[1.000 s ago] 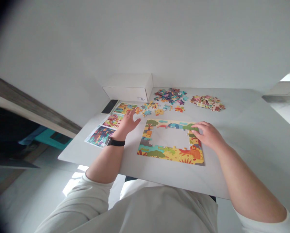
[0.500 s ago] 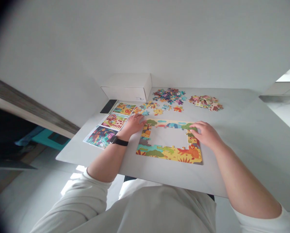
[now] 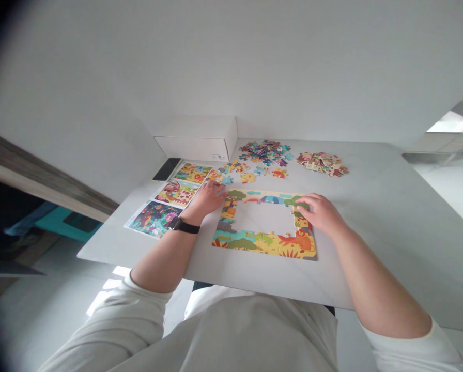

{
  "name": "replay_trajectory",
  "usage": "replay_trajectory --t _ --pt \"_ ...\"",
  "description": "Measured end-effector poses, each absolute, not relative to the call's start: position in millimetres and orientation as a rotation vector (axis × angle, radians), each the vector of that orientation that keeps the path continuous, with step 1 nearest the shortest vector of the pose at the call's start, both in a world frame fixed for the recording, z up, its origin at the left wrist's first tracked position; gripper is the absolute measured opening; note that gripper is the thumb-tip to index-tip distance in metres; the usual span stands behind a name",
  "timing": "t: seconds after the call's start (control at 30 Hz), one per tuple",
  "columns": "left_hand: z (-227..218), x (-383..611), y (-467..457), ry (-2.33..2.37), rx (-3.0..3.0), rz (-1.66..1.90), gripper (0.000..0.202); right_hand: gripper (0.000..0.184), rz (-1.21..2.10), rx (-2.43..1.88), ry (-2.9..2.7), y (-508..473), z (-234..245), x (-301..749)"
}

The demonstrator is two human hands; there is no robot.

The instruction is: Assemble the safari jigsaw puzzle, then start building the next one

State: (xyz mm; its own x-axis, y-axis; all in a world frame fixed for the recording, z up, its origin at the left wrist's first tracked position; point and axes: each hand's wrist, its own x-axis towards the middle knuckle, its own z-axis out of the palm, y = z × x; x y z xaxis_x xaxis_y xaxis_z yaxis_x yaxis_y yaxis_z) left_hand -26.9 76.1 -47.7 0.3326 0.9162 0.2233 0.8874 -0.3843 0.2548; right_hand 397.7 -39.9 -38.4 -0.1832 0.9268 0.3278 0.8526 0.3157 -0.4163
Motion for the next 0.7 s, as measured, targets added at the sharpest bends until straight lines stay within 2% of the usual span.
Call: replay_trajectory --t 0.3,0.7 --pt "-44.7 -23.0 74.6 1.659 2.521 0.511 0.045 0.021 0.211 -1.558 -2.049 -41.6 -33.3 392.9" --pt "-27.8 -15.7 65.8 1.42 2.313 1.012 0.037 0.017 0.209 -1.634 -1.964 -40.1 -28.5 391.9"
